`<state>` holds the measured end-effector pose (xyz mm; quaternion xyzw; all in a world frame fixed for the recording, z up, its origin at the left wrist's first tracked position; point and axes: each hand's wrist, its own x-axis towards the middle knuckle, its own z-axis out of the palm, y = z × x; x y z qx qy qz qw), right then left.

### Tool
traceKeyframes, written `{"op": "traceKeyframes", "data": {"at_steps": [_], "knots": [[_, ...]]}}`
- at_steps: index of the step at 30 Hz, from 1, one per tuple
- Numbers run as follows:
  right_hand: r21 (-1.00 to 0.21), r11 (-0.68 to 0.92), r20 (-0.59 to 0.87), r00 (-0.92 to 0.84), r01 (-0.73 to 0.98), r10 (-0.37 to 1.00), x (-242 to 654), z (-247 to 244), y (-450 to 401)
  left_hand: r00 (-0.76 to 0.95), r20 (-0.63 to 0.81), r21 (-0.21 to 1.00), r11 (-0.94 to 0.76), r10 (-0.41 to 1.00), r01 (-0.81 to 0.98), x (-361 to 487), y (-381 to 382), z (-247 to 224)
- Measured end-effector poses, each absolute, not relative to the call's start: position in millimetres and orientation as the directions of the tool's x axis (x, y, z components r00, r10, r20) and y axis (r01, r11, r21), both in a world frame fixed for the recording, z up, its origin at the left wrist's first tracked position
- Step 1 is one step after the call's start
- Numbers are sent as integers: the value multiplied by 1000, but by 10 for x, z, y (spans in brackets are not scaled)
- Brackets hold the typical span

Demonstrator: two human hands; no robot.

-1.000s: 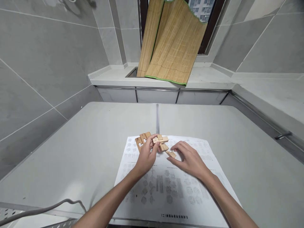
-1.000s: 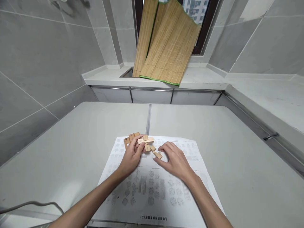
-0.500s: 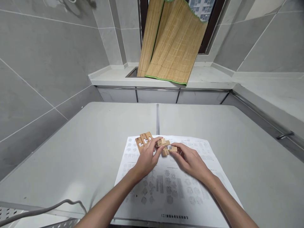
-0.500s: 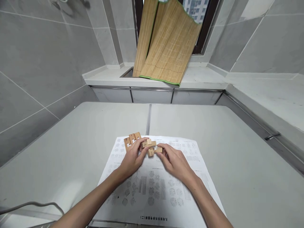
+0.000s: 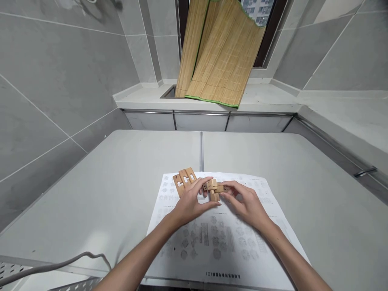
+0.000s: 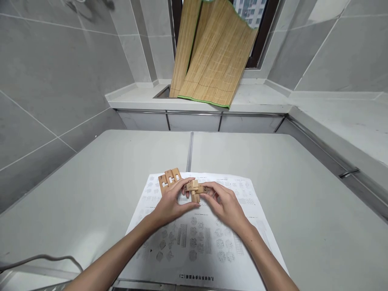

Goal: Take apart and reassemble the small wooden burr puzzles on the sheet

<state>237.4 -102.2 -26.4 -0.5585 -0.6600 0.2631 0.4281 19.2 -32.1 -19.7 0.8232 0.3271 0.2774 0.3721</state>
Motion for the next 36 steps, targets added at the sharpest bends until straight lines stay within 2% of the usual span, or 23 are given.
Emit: {"op": "traceKeyframes", "data": {"at_steps": [5, 10, 16, 20, 25, 28, 32, 36], "knots": [[-857, 239, 258, -21, 456, 966, 2380, -255, -1021, 629, 244, 811, -511, 738, 284, 204, -320, -165], [-886, 248, 262, -19, 393, 965, 2381, -270, -1016, 650, 160, 850, -438, 743, 292, 208, -344, -165], [-934, 135, 161, 52, 332, 986, 2387, -234, -985, 618, 149, 927, -326, 772, 184, 236, -371, -124], [-929, 110, 99, -50, 354, 994, 2368, -211, -984, 613, 152, 963, -256, 775, 85, 251, -389, -86], [-993, 17, -5, -185, 115, 983, 2374, -188, -1021, 638, 173, 951, -296, 750, 90, 247, -419, -54], [-997, 13, -2, -185, 76, 983, 2388, -164, -1024, 665, 174, 944, -315, 726, 97, 240, -432, -45], [-994, 32, 21, -103, 102, 994, 2417, -166, -983, 649, 151, 941, -310, 746, 138, 241, -414, -85], [-973, -2, 47, 208, 233, 977, 2518, -226, -932, 564, 208, 920, -355, 799, 163, 244, -370, -155]]}}
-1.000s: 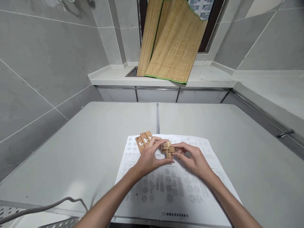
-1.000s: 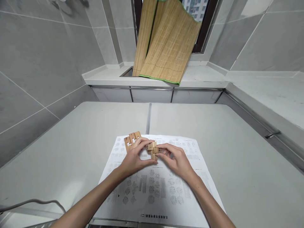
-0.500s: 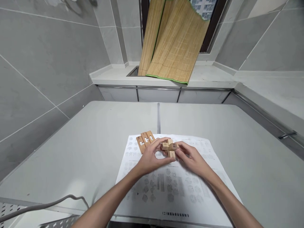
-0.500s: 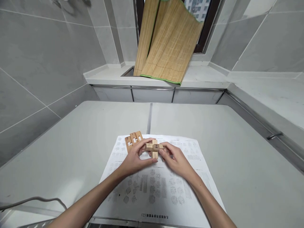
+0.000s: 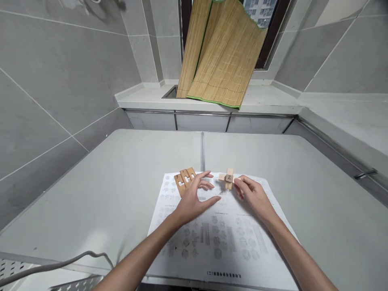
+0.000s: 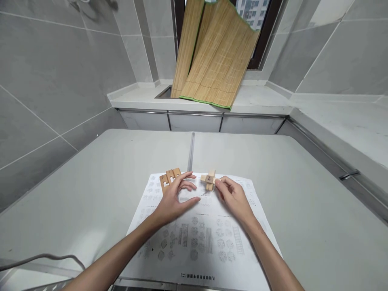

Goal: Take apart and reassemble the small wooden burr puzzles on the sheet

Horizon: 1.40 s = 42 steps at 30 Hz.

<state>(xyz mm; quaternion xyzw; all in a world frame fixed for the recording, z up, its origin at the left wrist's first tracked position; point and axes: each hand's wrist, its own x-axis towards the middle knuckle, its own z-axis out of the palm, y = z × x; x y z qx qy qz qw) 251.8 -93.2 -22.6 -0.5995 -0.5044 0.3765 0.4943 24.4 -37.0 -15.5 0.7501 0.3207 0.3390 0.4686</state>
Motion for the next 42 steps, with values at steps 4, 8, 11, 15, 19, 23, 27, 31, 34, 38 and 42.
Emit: {"op": "traceKeyframes", "data": {"at_steps": [4, 8, 11, 15, 19, 23, 27, 31, 34, 38, 42], "knots": [[-853, -154, 160, 532, 498, 832, 2671, -276, -914, 532, 300, 799, -513, 792, 313, 212, -329, -165], [-672, -367, 231, 653, 643, 721, 2771, -288, -916, 545, 368, 675, -620, 753, 400, 179, -303, -174], [-585, -473, 221, 690, 659, 689, 2791, -296, -910, 563, 412, 610, -676, 716, 413, 177, -294, -211], [-545, -533, 196, 716, 648, 670, 2795, -304, -901, 585, 467, 539, -738, 662, 405, 180, -286, -246], [-558, -546, 184, 735, 625, 653, 2805, -287, -906, 572, 469, 541, -731, 673, 416, 167, -276, -243], [-592, -527, 190, 741, 610, 644, 2819, -289, -912, 554, 447, 560, -703, 702, 439, 155, -271, -235], [-629, -497, 224, 751, 598, 621, 2847, -341, -908, 548, 455, 545, -707, 701, 452, 148, -272, -218], [-649, -402, 342, 720, 646, 604, 2860, -384, -897, 531, 481, 501, -716, 698, 487, 119, -241, -202], [-654, -246, 472, 640, 715, 607, 2829, -389, -888, 508, 509, 459, -718, 695, 523, 79, -185, -197], [-644, 27, 533, 423, 765, 732, 2721, -398, -895, 497, 513, 438, -712, 700, 549, 8, -101, -170], [-640, 133, 471, 249, 757, 846, 2608, -439, -910, 496, 469, 436, -680, 731, 590, -91, -30, -143]]}}
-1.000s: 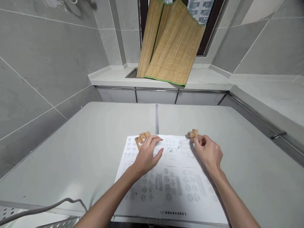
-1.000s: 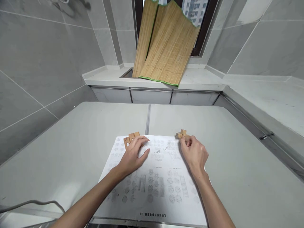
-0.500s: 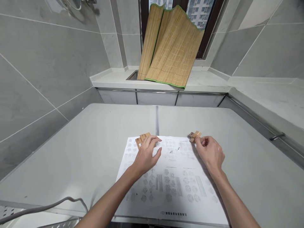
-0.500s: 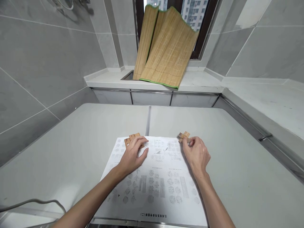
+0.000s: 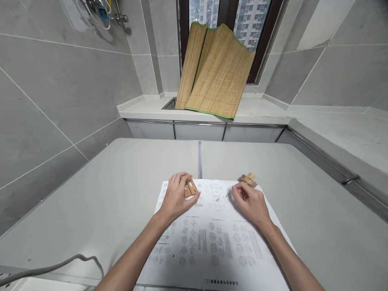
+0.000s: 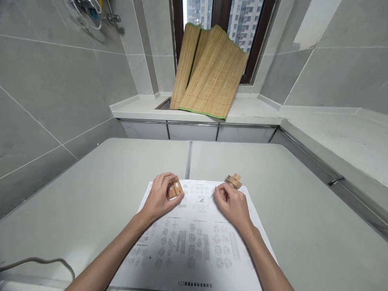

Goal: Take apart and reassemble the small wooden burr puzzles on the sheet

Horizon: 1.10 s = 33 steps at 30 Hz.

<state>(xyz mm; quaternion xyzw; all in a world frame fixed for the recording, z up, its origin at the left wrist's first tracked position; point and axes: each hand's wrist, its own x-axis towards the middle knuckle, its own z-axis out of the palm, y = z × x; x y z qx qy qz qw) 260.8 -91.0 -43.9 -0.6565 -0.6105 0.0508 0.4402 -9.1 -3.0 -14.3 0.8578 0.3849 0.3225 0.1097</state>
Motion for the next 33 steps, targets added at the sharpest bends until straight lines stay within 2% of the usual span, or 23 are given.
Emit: {"op": "traceKeyframes", "data": {"at_steps": [5, 14, 26, 33], "knots": [[-632, 173, 410, 136, 756, 902, 2554, -484, -902, 498, 388, 471, -631, 776, 617, -237, 56, -193], [-629, 185, 398, 109, 755, 911, 2520, -510, -903, 516, 284, 500, -584, 808, 640, -286, 93, -264], [-631, 170, 354, 86, 757, 931, 2467, -470, -925, 491, 321, 515, -584, 810, 627, -224, 50, -301], [-643, 163, 334, 83, 748, 939, 2464, -456, -945, 502, 294, 534, -575, 813, 620, -211, 25, -288]]}}
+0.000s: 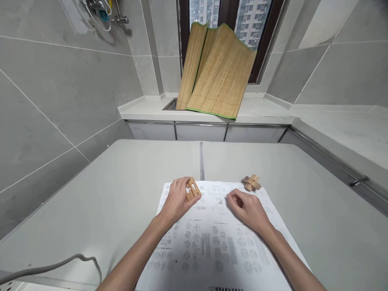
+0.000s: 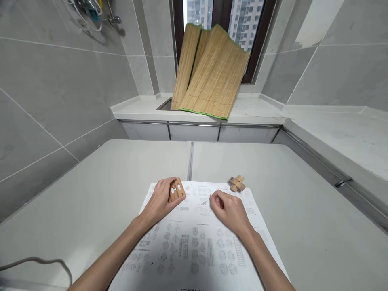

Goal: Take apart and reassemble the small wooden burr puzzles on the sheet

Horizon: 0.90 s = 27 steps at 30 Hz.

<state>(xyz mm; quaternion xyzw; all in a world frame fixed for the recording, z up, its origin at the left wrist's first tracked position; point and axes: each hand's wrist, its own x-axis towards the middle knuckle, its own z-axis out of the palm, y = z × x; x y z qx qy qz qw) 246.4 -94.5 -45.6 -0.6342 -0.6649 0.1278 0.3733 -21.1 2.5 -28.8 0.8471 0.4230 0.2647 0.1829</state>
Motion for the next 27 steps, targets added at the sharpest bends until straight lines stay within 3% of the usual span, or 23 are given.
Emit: {"op": "traceKeyframes", "data": {"at_steps": [27], "knots": [[-636, 160, 334, 82, 755, 939, 2460, -482, -952, 527, 326, 524, -614, 785, 590, -201, 10, -284]]}}
